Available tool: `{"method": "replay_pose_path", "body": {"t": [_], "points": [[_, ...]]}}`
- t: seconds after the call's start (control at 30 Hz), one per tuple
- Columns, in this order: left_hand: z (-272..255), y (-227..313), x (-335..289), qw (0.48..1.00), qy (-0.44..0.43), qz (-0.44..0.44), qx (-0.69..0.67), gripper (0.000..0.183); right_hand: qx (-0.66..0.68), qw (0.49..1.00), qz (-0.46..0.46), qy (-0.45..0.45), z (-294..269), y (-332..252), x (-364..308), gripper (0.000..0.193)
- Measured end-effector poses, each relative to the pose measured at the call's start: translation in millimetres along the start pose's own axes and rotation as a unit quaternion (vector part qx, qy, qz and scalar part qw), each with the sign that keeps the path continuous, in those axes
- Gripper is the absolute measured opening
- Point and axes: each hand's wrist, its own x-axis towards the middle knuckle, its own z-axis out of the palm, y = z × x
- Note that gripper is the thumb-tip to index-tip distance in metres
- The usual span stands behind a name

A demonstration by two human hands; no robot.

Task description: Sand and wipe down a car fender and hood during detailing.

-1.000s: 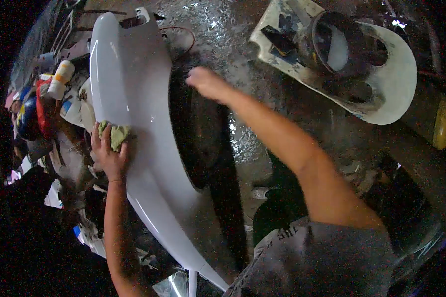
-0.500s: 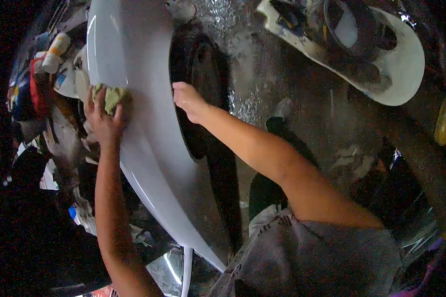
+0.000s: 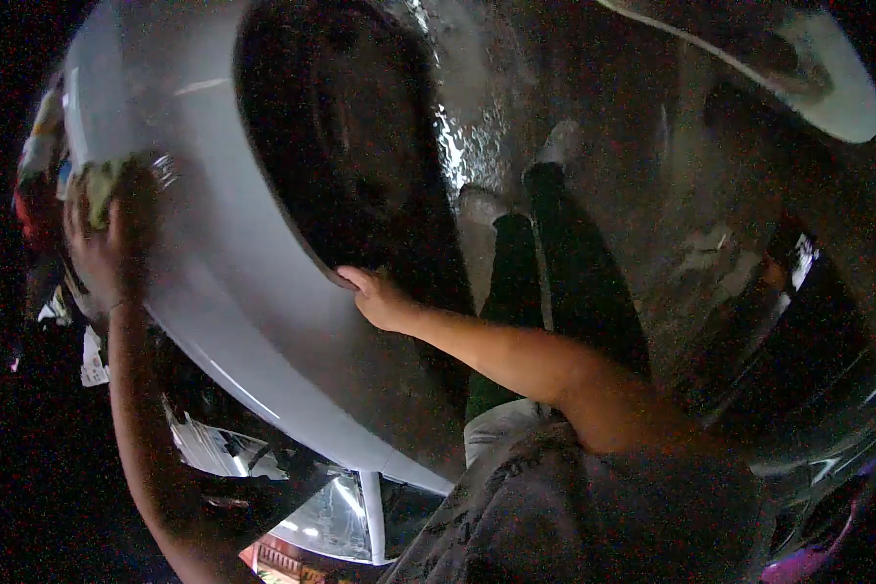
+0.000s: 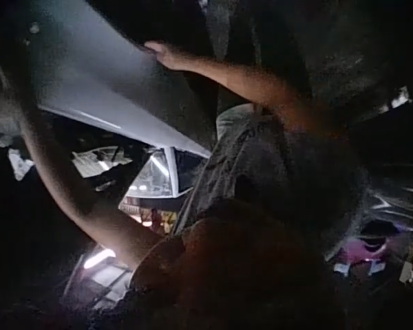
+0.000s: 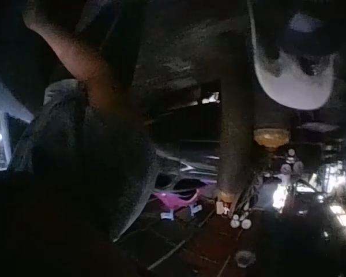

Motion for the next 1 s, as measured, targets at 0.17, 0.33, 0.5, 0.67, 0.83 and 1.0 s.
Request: {"method": "replay_pose_path", "body": {"t": [0.17, 0.33, 0.5, 0.67, 0.83, 1.0], "points": [[-16.5, -28.4, 3.4, 0.963, -0.056, 0.221, 0.147, 0.045, -0.153, 0.985, -0.074, -0.011, -1.5, 52.4, -10.2, 0.046], [-19.2, -19.2, 9.5, 0.959, -0.079, 0.237, 0.133, 0.044, -0.214, 0.976, -0.031, 0.02, -0.3, 148.7, 10.2, 0.042], [-7.3, -40.1, 9.8, 0.978, -0.123, 0.14, 0.098, 0.037, -0.304, 0.952, -0.014, 0.02, -17.2, 204.1, 37.5, 0.045], [-12.6, -24.2, 2.8, 0.963, -0.079, 0.225, 0.128, 0.044, -0.221, 0.968, 0.036, 0.115, 10.8, 174.3, 21.3, 0.069], [-12.1, -36.9, 8.2, 0.987, -0.127, 0.093, 0.042, 0.041, -0.144, 0.982, 0.069, 0.103, 20.3, 151.3, 14.0, 0.086], [-2.4, -56.3, -13.6, 0.98, -0.099, -0.066, -0.157, 0.04, -0.155, 0.975, 0.034, 0.153, 29.0, 76.6, -11.3, 0.07]]}}
